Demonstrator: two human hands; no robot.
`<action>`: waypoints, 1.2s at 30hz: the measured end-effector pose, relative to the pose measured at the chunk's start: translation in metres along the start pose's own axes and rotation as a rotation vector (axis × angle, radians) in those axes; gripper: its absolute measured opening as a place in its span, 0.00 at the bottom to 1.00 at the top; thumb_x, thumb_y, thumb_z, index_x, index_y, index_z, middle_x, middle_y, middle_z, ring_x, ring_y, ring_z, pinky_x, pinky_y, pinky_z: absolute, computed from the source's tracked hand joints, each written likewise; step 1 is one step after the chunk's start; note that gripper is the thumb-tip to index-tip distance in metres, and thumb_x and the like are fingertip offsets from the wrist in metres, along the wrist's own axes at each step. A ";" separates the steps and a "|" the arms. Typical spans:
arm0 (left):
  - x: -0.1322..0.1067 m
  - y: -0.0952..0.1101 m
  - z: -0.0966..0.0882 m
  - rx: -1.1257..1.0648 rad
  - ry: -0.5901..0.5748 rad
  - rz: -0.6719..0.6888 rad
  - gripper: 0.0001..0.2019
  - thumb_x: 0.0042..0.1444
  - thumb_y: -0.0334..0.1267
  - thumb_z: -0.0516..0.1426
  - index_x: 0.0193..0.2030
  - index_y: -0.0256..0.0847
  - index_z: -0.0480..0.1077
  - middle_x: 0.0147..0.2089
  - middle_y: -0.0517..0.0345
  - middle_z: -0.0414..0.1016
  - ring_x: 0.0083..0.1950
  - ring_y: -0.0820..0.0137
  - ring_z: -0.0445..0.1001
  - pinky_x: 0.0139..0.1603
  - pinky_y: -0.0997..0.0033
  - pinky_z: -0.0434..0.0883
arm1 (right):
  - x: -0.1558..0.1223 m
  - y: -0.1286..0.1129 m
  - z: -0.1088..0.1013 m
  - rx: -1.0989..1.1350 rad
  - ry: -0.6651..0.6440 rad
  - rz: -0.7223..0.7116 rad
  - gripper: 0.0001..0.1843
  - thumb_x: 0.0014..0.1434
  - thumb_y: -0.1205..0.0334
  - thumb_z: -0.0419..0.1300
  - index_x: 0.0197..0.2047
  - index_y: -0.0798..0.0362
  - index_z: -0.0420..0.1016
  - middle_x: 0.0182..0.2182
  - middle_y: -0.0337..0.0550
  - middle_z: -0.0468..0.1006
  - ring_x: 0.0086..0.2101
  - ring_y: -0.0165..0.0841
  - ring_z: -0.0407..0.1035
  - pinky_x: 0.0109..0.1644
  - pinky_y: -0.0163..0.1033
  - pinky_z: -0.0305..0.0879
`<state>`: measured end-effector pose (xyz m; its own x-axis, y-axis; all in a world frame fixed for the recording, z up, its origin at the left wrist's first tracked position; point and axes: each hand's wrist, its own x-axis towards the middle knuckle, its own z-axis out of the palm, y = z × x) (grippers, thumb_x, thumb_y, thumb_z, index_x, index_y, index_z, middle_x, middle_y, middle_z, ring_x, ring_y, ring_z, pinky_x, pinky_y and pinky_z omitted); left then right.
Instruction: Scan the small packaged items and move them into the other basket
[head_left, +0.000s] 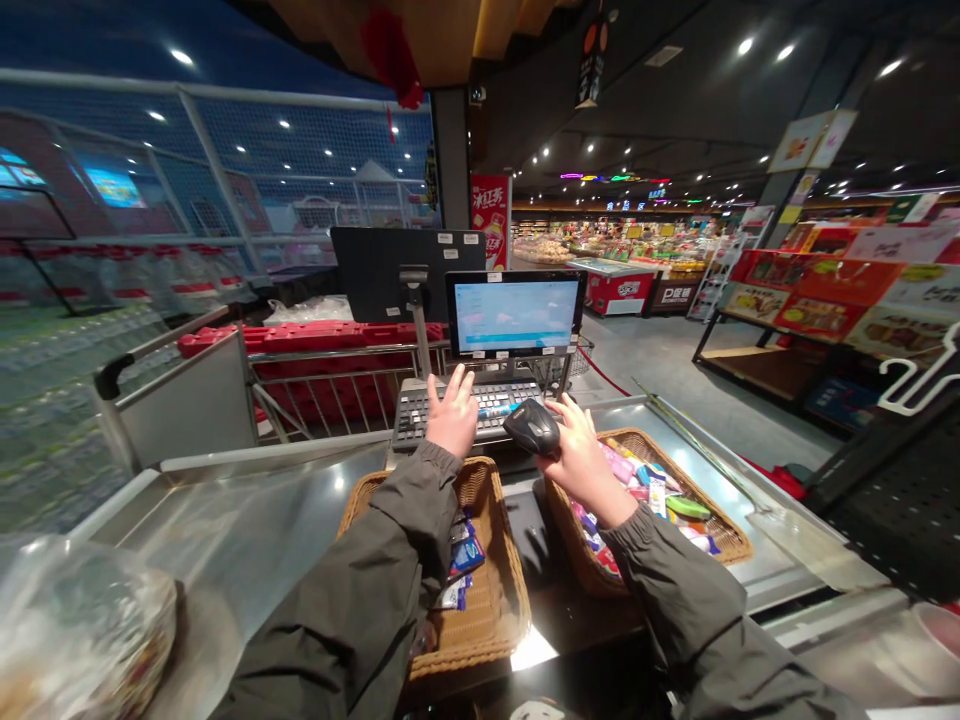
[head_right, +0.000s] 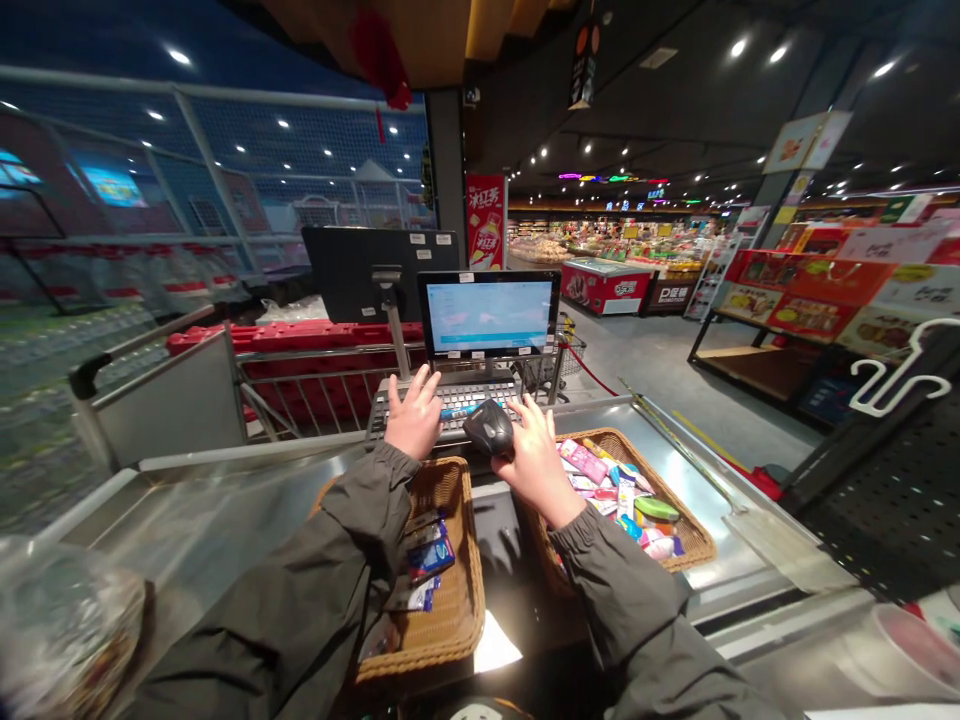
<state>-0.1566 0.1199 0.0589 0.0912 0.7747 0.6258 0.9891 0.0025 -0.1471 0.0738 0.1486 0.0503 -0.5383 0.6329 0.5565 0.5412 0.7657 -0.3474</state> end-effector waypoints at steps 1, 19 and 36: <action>-0.005 -0.001 0.000 0.007 -0.006 0.001 0.13 0.55 0.25 0.51 0.37 0.37 0.77 0.69 0.42 0.62 0.74 0.53 0.50 0.70 0.31 0.28 | -0.002 0.000 0.001 0.001 0.001 -0.002 0.27 0.47 0.67 0.59 0.53 0.52 0.72 0.61 0.55 0.66 0.67 0.58 0.46 0.65 0.74 0.44; -0.095 -0.027 0.009 0.089 -0.198 0.011 0.10 0.56 0.27 0.54 0.37 0.38 0.77 0.68 0.44 0.63 0.74 0.52 0.51 0.70 0.29 0.38 | -0.014 -0.020 0.033 0.015 -0.067 0.011 0.23 0.49 0.66 0.59 0.50 0.53 0.74 0.60 0.56 0.67 0.67 0.59 0.47 0.64 0.74 0.47; -0.157 -0.031 0.061 0.061 -0.428 0.051 0.14 0.59 0.26 0.50 0.39 0.36 0.78 0.68 0.42 0.63 0.73 0.54 0.52 0.69 0.31 0.47 | -0.013 -0.033 0.040 0.040 -0.062 0.012 0.22 0.48 0.65 0.59 0.50 0.53 0.74 0.60 0.57 0.67 0.67 0.58 0.48 0.64 0.75 0.45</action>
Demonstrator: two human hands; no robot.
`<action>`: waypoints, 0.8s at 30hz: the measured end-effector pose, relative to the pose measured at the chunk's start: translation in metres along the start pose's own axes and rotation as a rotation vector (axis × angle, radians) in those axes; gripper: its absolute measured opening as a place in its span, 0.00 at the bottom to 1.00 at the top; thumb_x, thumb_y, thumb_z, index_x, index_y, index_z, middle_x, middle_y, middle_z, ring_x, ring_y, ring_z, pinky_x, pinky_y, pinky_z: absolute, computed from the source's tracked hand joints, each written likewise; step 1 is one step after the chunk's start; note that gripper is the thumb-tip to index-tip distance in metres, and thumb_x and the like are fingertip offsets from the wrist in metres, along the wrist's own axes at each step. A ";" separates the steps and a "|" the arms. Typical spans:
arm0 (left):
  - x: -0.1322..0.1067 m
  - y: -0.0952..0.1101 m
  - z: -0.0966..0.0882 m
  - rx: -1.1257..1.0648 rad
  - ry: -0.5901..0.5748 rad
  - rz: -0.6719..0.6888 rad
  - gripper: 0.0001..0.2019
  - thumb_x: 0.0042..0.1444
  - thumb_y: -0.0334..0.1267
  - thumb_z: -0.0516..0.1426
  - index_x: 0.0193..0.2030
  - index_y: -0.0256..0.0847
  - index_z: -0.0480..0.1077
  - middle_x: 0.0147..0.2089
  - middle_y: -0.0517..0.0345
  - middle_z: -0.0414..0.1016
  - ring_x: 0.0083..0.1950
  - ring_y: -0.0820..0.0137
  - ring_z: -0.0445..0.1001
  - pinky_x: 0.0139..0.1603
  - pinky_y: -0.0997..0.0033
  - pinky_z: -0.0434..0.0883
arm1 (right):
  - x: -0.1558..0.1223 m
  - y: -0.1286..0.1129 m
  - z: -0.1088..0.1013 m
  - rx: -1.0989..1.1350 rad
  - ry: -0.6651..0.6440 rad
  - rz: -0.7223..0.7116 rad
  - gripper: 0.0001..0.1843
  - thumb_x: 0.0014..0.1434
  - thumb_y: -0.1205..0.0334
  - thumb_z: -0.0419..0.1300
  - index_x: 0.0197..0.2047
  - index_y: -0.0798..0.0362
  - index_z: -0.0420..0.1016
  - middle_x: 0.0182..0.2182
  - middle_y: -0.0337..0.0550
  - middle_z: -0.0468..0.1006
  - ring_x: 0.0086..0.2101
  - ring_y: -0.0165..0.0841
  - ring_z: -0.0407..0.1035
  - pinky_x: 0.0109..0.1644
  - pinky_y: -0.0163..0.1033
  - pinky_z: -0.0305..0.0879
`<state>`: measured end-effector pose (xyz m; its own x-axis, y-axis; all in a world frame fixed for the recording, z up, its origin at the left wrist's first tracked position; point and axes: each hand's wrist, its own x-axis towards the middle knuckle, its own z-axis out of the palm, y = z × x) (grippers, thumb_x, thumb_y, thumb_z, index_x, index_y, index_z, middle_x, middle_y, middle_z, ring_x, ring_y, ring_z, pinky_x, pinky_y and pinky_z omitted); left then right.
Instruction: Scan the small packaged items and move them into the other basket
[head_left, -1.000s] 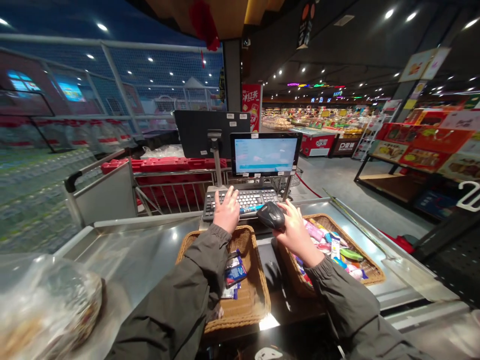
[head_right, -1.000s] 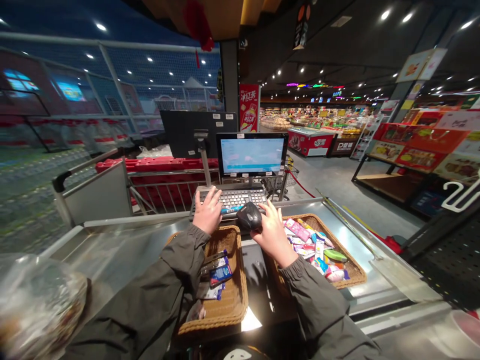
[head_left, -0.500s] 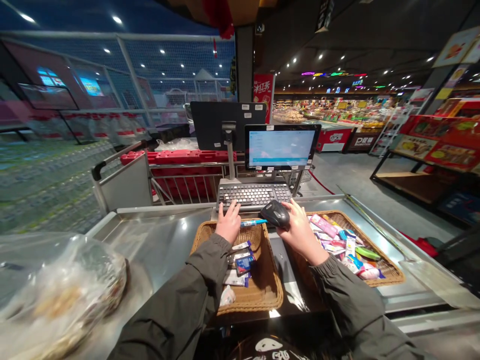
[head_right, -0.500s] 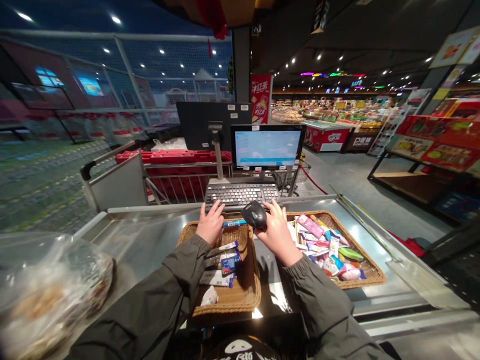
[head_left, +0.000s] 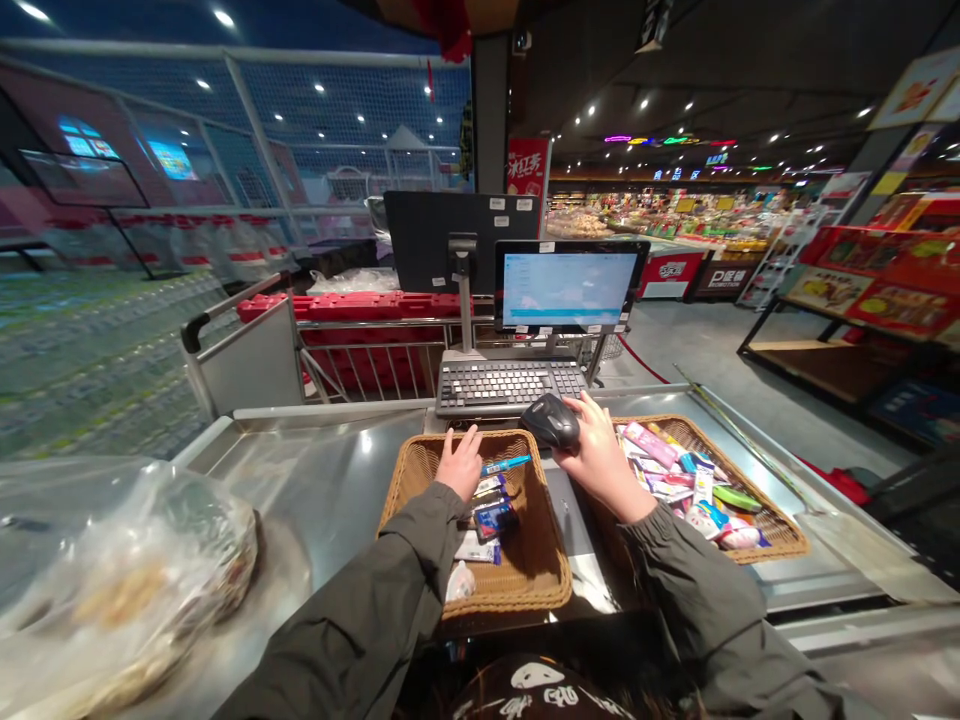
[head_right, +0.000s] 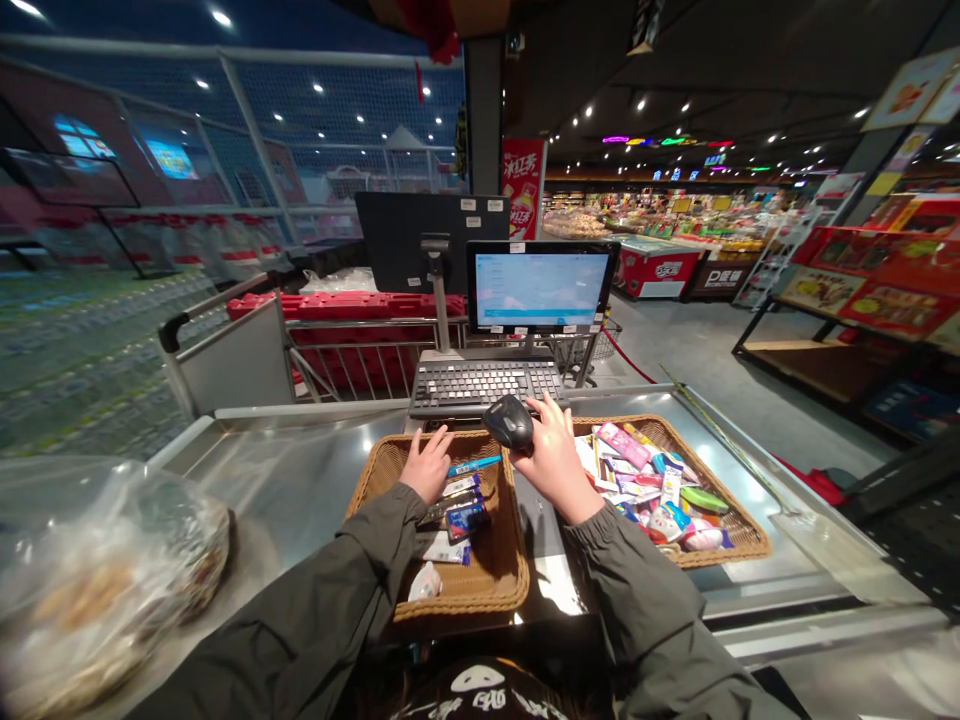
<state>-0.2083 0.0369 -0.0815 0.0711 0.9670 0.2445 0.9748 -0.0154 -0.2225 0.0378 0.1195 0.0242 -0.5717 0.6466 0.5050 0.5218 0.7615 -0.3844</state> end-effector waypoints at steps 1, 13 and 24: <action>-0.002 -0.001 0.004 -0.001 -0.007 0.000 0.15 0.59 0.26 0.50 0.39 0.37 0.78 0.68 0.42 0.63 0.73 0.54 0.52 0.70 0.31 0.47 | 0.000 0.000 0.000 -0.001 0.001 0.000 0.22 0.48 0.65 0.59 0.49 0.53 0.74 0.60 0.57 0.67 0.67 0.59 0.48 0.64 0.75 0.45; -0.020 0.003 0.053 -0.026 -0.266 0.053 0.17 0.60 0.28 0.50 0.45 0.40 0.80 0.67 0.44 0.65 0.73 0.56 0.53 0.71 0.36 0.46 | 0.006 -0.003 0.001 -0.014 -0.014 -0.004 0.22 0.50 0.65 0.58 0.50 0.54 0.74 0.60 0.57 0.67 0.67 0.60 0.48 0.64 0.74 0.46; -0.012 0.009 0.026 -0.053 -0.263 0.063 0.18 0.53 0.44 0.62 0.50 0.39 0.76 0.67 0.42 0.65 0.72 0.49 0.54 0.70 0.33 0.43 | 0.000 0.011 -0.013 0.002 0.008 0.005 0.22 0.50 0.66 0.59 0.50 0.54 0.74 0.60 0.56 0.67 0.67 0.57 0.48 0.65 0.71 0.48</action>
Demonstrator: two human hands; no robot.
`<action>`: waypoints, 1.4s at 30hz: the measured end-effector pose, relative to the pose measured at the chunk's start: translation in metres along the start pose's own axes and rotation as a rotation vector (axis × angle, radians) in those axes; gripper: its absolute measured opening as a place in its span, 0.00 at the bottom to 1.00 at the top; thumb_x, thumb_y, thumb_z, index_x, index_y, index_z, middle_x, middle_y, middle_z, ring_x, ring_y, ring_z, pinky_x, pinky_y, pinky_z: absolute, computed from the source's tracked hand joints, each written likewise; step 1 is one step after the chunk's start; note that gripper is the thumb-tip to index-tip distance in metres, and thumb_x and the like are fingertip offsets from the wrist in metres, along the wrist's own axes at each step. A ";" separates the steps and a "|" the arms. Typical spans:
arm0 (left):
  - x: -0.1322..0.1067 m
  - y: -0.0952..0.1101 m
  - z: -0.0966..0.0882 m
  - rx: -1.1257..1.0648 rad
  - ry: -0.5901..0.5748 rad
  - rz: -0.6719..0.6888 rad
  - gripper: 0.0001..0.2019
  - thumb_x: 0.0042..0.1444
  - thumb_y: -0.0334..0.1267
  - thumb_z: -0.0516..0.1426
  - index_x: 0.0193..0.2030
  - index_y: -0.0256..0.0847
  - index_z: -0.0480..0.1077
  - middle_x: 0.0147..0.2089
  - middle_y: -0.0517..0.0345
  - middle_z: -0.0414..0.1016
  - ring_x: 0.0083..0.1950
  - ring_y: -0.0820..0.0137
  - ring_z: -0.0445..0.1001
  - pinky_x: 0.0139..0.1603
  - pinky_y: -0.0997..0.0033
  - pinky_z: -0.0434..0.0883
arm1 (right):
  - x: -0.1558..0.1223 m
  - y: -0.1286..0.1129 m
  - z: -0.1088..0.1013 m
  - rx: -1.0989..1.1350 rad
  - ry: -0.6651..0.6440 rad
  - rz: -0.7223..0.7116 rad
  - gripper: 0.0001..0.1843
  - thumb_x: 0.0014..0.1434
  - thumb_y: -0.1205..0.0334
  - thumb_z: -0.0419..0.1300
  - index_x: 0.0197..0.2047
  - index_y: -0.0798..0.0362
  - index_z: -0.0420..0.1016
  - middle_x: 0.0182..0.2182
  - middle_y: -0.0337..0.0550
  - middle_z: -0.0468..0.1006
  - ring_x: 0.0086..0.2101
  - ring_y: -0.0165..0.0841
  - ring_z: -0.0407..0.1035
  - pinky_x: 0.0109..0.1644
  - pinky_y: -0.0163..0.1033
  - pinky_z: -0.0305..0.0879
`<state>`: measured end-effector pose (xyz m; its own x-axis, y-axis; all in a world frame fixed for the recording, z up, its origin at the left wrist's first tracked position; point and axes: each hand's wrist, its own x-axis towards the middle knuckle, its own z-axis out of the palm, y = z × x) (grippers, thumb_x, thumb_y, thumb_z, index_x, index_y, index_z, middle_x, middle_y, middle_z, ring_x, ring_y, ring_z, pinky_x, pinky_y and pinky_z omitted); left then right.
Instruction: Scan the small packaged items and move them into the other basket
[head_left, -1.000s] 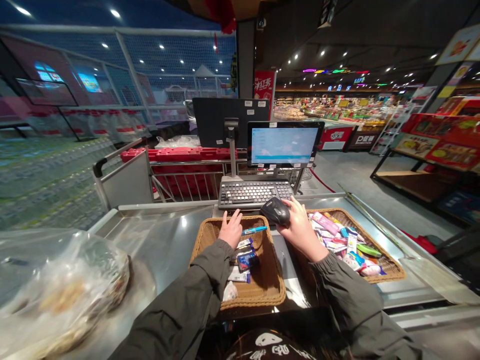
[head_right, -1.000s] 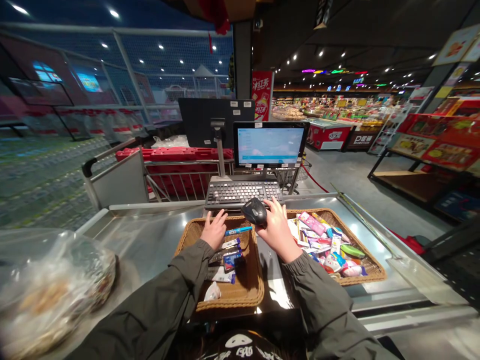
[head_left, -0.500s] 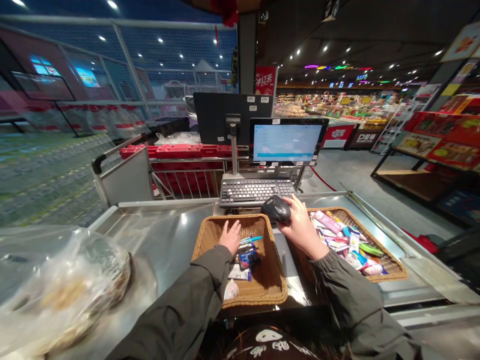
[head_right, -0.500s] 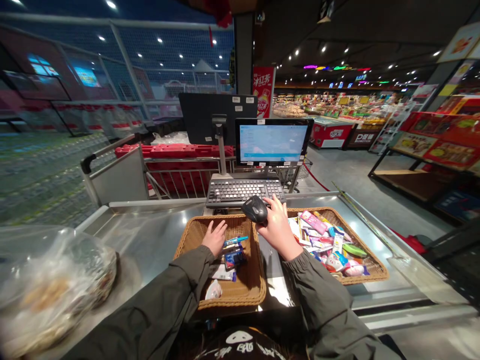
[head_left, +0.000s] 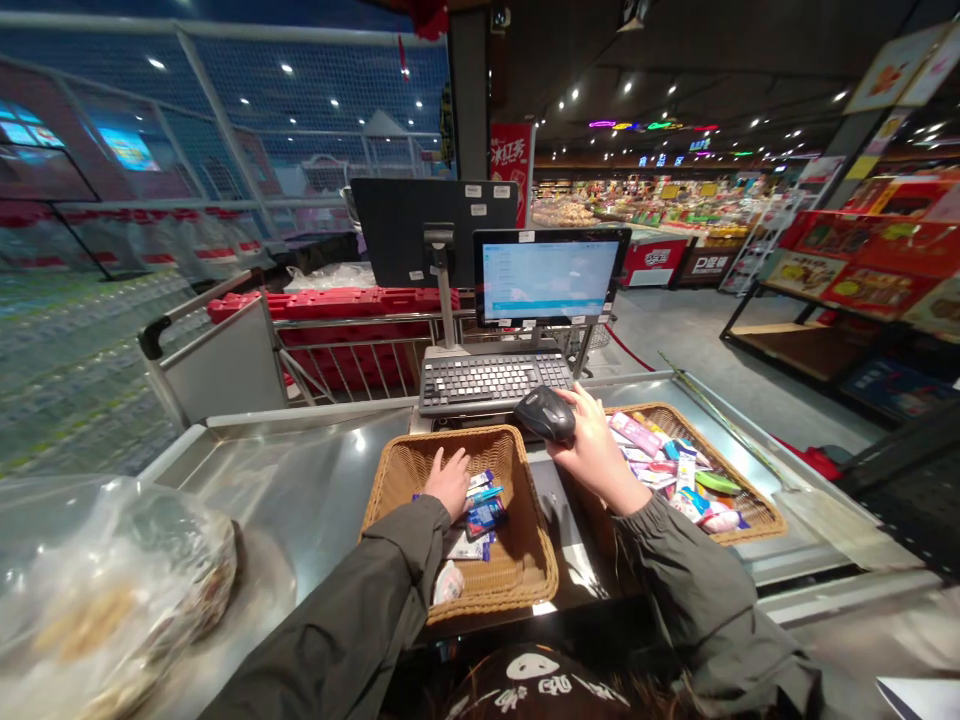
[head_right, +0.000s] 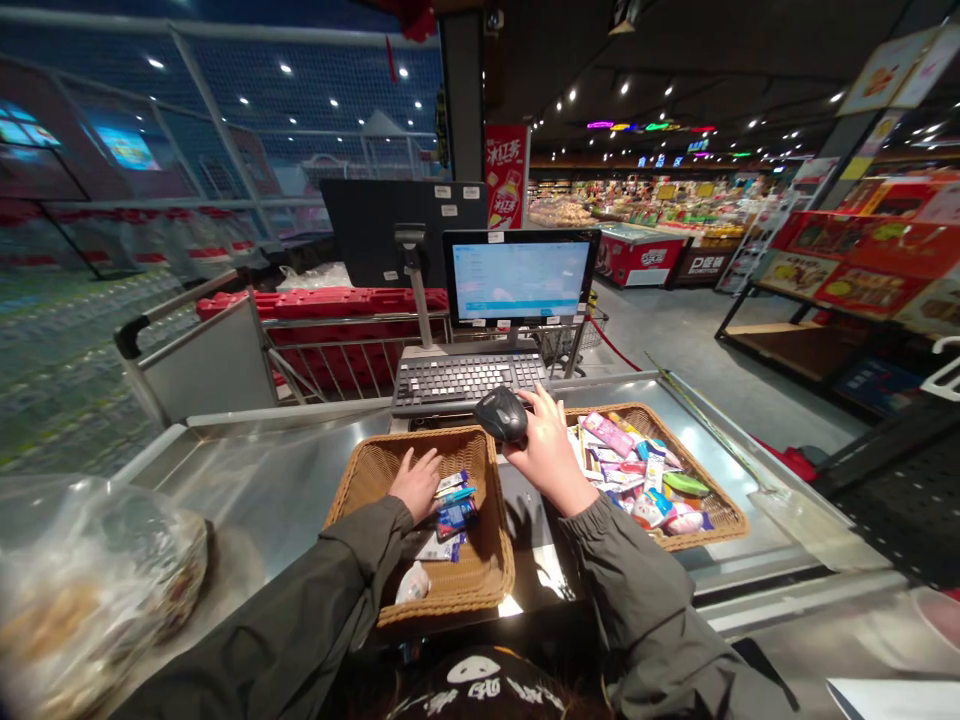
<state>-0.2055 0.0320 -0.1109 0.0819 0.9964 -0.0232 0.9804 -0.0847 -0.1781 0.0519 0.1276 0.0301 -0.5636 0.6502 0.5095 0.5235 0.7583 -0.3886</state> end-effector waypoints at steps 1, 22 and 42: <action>0.003 0.003 -0.010 -0.012 0.033 0.012 0.17 0.55 0.45 0.61 0.49 0.40 0.76 0.67 0.44 0.66 0.72 0.50 0.54 0.71 0.34 0.43 | -0.001 0.003 -0.003 0.001 0.008 0.005 0.22 0.50 0.66 0.59 0.50 0.53 0.74 0.60 0.56 0.67 0.67 0.57 0.48 0.65 0.71 0.48; 0.201 0.156 -0.136 -0.051 0.317 0.441 0.34 0.52 0.44 0.65 0.65 0.44 0.62 0.74 0.43 0.48 0.75 0.51 0.45 0.69 0.32 0.45 | -0.033 0.102 -0.110 -0.089 0.231 0.162 0.29 0.51 0.60 0.60 0.57 0.53 0.66 0.60 0.56 0.67 0.66 0.55 0.50 0.68 0.68 0.47; 0.314 0.207 -0.117 -0.003 0.011 0.584 0.38 0.37 0.38 0.72 0.59 0.50 0.70 0.75 0.46 0.48 0.74 0.45 0.44 0.67 0.28 0.40 | -0.039 0.169 -0.137 -0.032 0.258 0.207 0.33 0.49 0.62 0.60 0.60 0.52 0.63 0.59 0.55 0.69 0.67 0.53 0.51 0.68 0.66 0.49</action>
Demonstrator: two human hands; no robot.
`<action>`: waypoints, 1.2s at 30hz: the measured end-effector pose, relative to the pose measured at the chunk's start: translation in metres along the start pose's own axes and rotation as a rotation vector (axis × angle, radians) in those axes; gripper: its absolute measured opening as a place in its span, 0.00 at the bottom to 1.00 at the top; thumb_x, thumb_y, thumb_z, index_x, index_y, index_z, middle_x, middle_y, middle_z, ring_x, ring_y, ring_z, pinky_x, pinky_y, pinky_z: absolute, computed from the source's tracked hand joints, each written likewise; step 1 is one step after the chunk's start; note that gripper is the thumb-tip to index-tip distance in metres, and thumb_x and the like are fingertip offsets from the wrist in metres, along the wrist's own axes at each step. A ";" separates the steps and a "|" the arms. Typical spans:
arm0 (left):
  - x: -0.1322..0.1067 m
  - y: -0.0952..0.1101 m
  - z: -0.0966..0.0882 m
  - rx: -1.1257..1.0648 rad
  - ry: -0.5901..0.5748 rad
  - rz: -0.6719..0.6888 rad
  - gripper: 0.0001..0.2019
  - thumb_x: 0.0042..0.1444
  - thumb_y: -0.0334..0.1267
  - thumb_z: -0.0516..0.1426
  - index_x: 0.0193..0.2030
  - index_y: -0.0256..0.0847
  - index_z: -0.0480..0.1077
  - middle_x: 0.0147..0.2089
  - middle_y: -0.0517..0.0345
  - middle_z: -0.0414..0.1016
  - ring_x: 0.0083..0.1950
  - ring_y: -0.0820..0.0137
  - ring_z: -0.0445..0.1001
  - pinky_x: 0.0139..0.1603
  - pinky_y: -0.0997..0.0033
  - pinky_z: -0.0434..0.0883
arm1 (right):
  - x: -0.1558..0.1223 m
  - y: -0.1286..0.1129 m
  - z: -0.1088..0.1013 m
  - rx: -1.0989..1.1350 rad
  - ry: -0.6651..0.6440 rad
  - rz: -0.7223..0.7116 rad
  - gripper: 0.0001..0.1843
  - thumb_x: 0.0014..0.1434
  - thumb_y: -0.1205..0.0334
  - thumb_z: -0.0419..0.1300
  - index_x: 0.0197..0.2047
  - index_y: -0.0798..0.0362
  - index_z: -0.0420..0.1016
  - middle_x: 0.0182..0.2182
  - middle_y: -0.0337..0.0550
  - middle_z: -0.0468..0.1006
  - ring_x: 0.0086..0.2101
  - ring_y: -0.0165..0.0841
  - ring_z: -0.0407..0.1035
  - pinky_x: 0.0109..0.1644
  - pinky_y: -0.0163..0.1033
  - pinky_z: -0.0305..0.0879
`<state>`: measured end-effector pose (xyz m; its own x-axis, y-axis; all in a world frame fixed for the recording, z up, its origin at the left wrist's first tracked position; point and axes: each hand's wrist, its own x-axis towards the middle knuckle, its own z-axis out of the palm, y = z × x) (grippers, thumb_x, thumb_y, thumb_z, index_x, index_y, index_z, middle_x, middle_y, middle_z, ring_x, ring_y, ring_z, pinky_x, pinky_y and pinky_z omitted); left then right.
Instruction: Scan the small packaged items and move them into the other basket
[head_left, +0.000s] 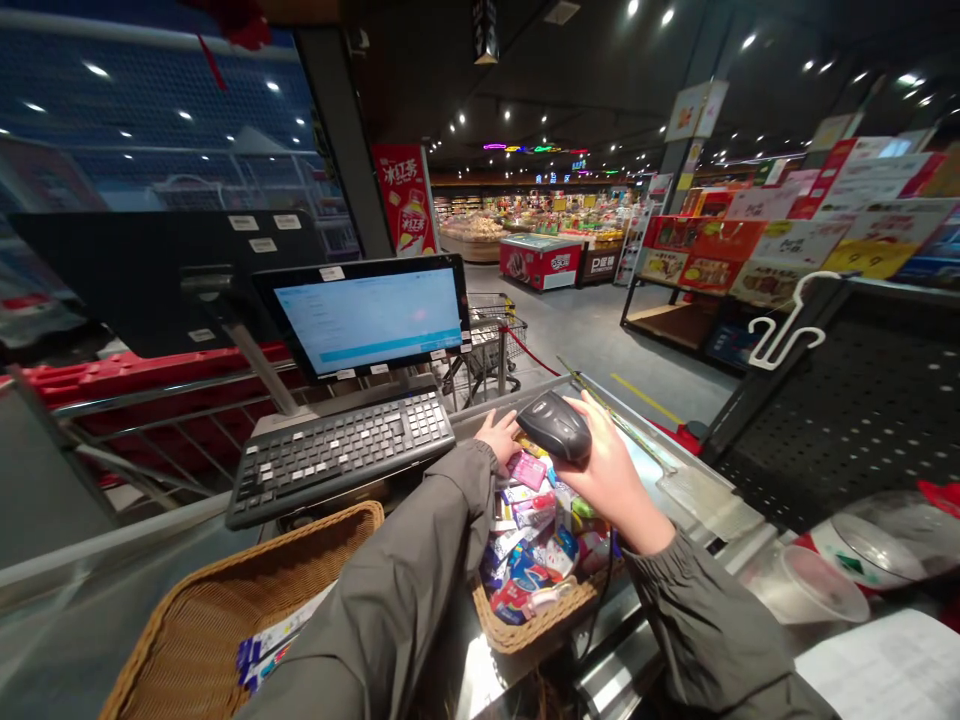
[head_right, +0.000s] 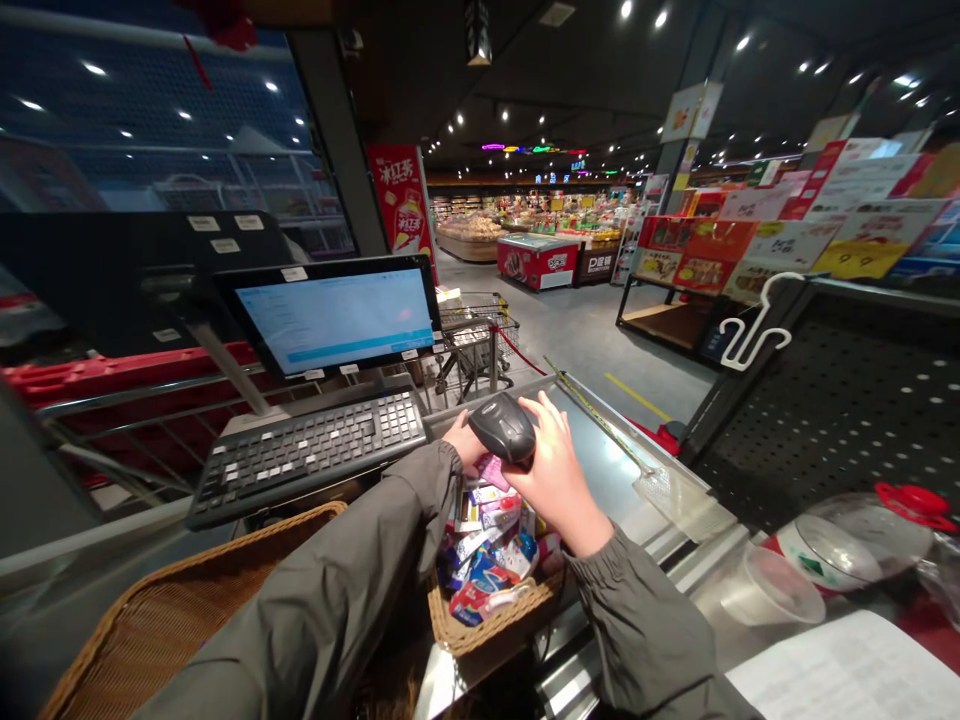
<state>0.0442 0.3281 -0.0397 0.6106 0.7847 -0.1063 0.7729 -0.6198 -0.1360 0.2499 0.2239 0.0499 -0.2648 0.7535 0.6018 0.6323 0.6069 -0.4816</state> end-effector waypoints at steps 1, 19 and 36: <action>0.001 -0.001 0.000 0.005 -0.016 0.007 0.38 0.37 0.39 0.72 0.59 0.51 0.70 0.75 0.48 0.48 0.74 0.45 0.43 0.67 0.28 0.40 | 0.000 0.001 0.001 -0.004 0.001 0.002 0.33 0.49 0.62 0.60 0.60 0.52 0.63 0.59 0.55 0.68 0.67 0.53 0.50 0.68 0.66 0.49; -0.081 0.001 -0.040 0.137 0.360 -0.081 0.29 0.47 0.44 0.63 0.57 0.39 0.68 0.76 0.45 0.42 0.76 0.52 0.38 0.71 0.35 0.31 | -0.004 -0.027 0.010 -0.049 0.042 0.002 0.31 0.47 0.64 0.59 0.57 0.53 0.65 0.58 0.58 0.69 0.66 0.55 0.51 0.66 0.69 0.50; -0.246 -0.042 -0.083 0.260 0.701 -0.407 0.11 0.48 0.30 0.56 0.40 0.37 0.72 0.74 0.42 0.45 0.75 0.53 0.47 0.72 0.40 0.25 | 0.012 -0.114 0.070 -0.010 -0.074 -0.171 0.24 0.50 0.65 0.60 0.52 0.55 0.72 0.60 0.58 0.66 0.67 0.57 0.47 0.66 0.71 0.46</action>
<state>-0.1244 0.1611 0.0741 0.3255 0.7111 0.6232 0.9436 -0.2018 -0.2626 0.1237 0.1815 0.0674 -0.4218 0.6566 0.6253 0.5807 0.7253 -0.3698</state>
